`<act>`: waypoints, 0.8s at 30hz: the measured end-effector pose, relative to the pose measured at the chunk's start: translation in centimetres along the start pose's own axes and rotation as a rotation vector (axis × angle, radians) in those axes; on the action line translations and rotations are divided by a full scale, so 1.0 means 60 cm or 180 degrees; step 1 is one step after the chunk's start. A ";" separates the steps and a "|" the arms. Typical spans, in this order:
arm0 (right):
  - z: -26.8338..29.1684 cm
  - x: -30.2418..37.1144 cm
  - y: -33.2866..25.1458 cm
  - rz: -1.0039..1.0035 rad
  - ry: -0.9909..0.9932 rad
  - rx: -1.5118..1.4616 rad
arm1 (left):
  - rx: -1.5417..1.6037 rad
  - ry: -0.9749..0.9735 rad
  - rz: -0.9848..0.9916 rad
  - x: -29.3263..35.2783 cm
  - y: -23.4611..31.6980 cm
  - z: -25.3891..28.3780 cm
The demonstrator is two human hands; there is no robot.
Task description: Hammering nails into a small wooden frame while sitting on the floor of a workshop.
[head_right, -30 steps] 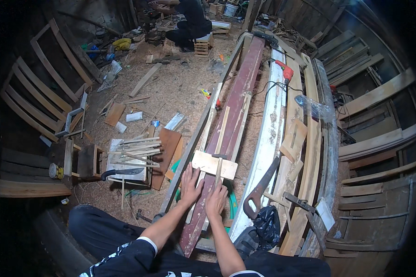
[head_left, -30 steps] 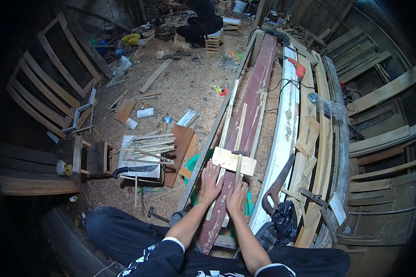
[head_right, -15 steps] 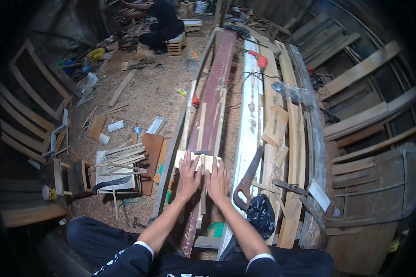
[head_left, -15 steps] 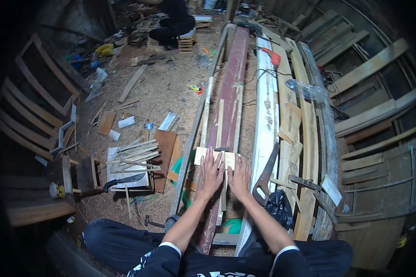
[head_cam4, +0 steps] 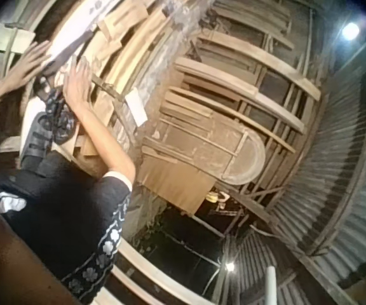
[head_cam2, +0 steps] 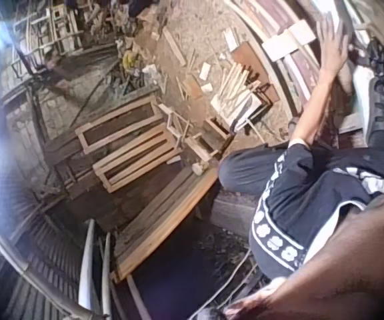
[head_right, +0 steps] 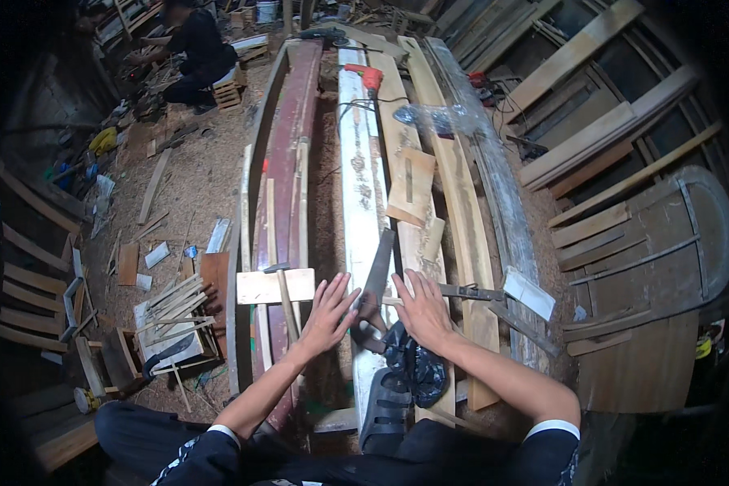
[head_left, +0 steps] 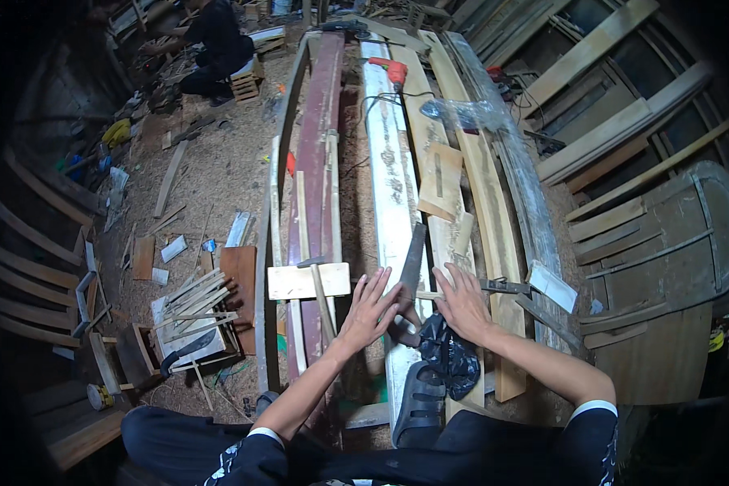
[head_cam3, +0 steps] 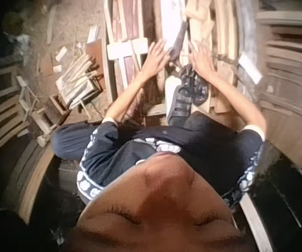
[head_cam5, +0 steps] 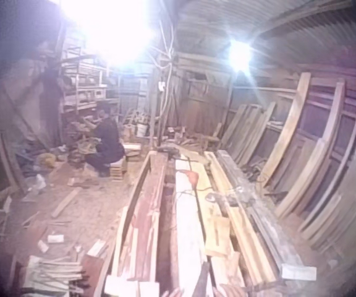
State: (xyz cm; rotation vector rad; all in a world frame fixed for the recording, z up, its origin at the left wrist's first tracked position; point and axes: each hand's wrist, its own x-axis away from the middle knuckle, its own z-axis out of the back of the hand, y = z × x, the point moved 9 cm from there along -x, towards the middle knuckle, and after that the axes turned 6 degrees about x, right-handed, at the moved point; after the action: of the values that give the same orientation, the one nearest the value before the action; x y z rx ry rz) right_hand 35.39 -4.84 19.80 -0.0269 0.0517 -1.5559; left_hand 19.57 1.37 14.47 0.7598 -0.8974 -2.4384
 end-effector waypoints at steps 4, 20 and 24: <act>-0.060 0.077 0.045 -0.0200 -0.0234 -0.0122 | 0.0093 -0.0434 0.0079 -0.010 0.017 -0.082; -0.148 0.131 0.146 -0.0436 -0.0439 -0.1337 | 0.0365 -0.0922 0.0050 -0.051 0.040 -0.217; -0.076 0.084 0.162 -0.0370 -0.0229 -0.1488 | 0.0516 -0.0603 0.0182 -0.094 0.039 -0.179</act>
State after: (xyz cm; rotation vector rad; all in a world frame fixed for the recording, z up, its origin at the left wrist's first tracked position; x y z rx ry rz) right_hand 44.91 -9.68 14.70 -0.4613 0.3614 -1.6279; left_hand 31.01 -2.00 11.13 0.5547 -1.1840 -2.4388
